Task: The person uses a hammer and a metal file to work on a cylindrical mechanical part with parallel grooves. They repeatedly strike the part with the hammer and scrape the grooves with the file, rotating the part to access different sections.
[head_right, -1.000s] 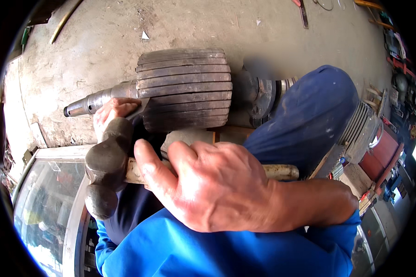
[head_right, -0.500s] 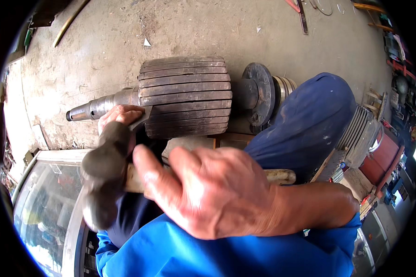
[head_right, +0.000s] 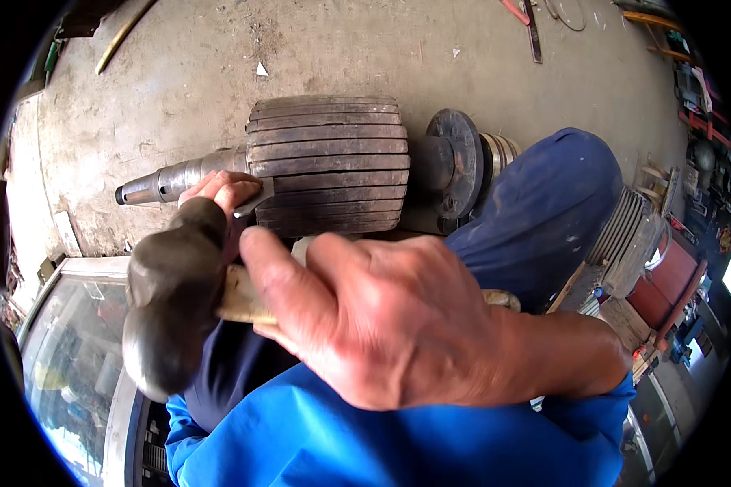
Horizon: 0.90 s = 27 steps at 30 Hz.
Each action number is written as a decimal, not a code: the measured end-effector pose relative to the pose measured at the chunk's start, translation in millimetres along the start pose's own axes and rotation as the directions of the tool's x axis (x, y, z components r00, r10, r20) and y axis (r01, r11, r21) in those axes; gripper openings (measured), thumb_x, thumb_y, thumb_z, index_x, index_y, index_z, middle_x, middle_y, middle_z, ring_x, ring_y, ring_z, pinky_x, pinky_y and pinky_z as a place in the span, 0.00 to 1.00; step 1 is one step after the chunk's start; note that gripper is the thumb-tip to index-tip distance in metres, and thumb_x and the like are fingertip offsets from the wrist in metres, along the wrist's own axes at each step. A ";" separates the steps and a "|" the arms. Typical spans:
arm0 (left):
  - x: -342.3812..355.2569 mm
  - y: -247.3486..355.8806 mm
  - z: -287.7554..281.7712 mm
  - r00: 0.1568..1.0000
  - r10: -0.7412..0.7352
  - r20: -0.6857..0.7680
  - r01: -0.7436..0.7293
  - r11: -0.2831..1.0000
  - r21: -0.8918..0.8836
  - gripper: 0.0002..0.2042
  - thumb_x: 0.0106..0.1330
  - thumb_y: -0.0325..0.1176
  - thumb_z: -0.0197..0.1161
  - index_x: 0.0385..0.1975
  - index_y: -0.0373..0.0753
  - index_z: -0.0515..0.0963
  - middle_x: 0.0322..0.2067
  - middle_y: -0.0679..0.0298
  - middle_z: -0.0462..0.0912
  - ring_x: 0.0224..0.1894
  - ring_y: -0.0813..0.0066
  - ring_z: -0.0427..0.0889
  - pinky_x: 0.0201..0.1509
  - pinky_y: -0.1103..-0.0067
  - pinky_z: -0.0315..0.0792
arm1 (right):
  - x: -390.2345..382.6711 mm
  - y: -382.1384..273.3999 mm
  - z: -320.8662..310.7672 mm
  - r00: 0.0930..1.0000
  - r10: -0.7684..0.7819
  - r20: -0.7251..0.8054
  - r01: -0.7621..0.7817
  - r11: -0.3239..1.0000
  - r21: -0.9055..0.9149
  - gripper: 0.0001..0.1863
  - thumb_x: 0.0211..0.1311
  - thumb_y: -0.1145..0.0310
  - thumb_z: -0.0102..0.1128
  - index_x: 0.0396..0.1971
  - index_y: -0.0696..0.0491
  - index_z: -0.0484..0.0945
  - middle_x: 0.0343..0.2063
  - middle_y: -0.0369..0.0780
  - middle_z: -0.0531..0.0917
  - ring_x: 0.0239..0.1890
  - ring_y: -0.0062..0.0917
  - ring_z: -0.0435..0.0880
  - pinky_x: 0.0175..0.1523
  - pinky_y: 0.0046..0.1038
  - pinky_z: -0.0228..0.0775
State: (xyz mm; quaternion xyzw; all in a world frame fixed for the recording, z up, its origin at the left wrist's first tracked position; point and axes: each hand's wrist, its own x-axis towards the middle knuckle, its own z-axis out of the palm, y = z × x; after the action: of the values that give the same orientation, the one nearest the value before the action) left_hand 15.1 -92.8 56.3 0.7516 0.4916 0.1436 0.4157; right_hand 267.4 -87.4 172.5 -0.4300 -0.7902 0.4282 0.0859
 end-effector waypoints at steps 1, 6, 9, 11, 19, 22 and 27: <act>-4.8 -12.8 3.3 0.995 0.095 -0.041 -0.093 0.995 0.034 0.16 0.59 0.30 0.68 0.48 0.38 0.83 0.46 0.59 0.85 0.53 0.57 0.84 0.59 0.71 0.76 | 2.8 -0.5 -3.0 0.997 0.045 0.056 -0.046 0.999 0.019 0.36 0.59 0.68 0.80 0.64 0.65 0.75 0.35 0.50 0.87 0.32 0.44 0.91 0.35 0.40 0.84; 7.1 -34.0 29.4 0.990 0.132 -0.058 -0.137 0.986 -0.091 0.14 0.49 0.32 0.73 0.35 0.40 0.82 0.32 0.62 0.80 0.33 0.58 0.83 0.35 0.64 0.81 | 1.0 19.8 -3.0 0.997 0.083 0.006 -0.083 0.995 0.047 0.30 0.64 0.71 0.76 0.62 0.65 0.76 0.39 0.53 0.89 0.37 0.48 0.93 0.42 0.41 0.86; 16.9 -30.4 10.9 0.952 0.289 -0.101 -0.284 0.957 0.061 0.10 0.52 0.26 0.68 0.34 0.39 0.78 0.30 0.60 0.76 0.32 0.56 0.81 0.33 0.62 0.78 | -5.4 38.6 3.0 0.988 0.132 -0.076 -0.116 0.976 0.183 0.22 0.73 0.66 0.71 0.58 0.65 0.78 0.38 0.50 0.89 0.36 0.43 0.93 0.42 0.35 0.85; -2.7 -62.9 -4.4 0.964 0.227 -0.140 -0.171 0.929 0.329 0.09 0.55 0.19 0.67 0.35 0.38 0.80 0.31 0.58 0.83 0.32 0.55 0.85 0.35 0.64 0.81 | -14.0 51.0 1.7 0.976 0.204 -0.073 -0.185 0.960 0.211 0.22 0.75 0.67 0.69 0.61 0.64 0.77 0.36 0.50 0.89 0.35 0.38 0.93 0.41 0.35 0.84; -45.8 -63.0 -1.1 0.883 0.225 -0.413 -0.257 0.966 -0.023 0.08 0.67 0.26 0.71 0.40 0.28 0.84 0.39 0.46 0.91 0.41 0.52 0.94 0.46 0.63 0.87 | -26.0 81.0 36.0 0.911 0.411 0.024 -0.384 0.828 0.408 0.31 0.84 0.62 0.59 0.75 0.67 0.66 0.29 0.34 0.79 0.24 0.11 0.74 0.30 0.19 0.70; -45.4 -63.2 1.6 0.883 0.281 -0.375 -0.339 0.935 -0.098 0.17 0.74 0.40 0.67 0.41 0.25 0.84 0.38 0.43 0.90 0.41 0.49 0.93 0.46 0.61 0.87 | -25.4 80.4 42.5 0.917 0.396 0.054 -0.382 0.830 0.406 0.31 0.84 0.62 0.59 0.74 0.67 0.66 0.29 0.34 0.79 0.25 0.11 0.74 0.30 0.18 0.70; -45.4 -62.7 13.4 0.871 0.232 -0.433 -0.336 0.924 -0.182 0.23 0.74 0.48 0.66 0.41 0.27 0.84 0.38 0.44 0.90 0.41 0.50 0.93 0.46 0.62 0.88 | -35.1 81.1 45.9 0.880 0.468 0.078 -0.459 0.797 0.394 0.31 0.84 0.62 0.58 0.74 0.67 0.66 0.29 0.33 0.79 0.25 0.11 0.73 0.30 0.18 0.70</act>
State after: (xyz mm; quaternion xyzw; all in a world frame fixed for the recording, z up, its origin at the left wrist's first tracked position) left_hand -36.9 -127.5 8.8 0.7111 0.4277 0.4167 0.3711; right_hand 315.0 -120.1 91.4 -0.5882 -0.5551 0.5835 0.0740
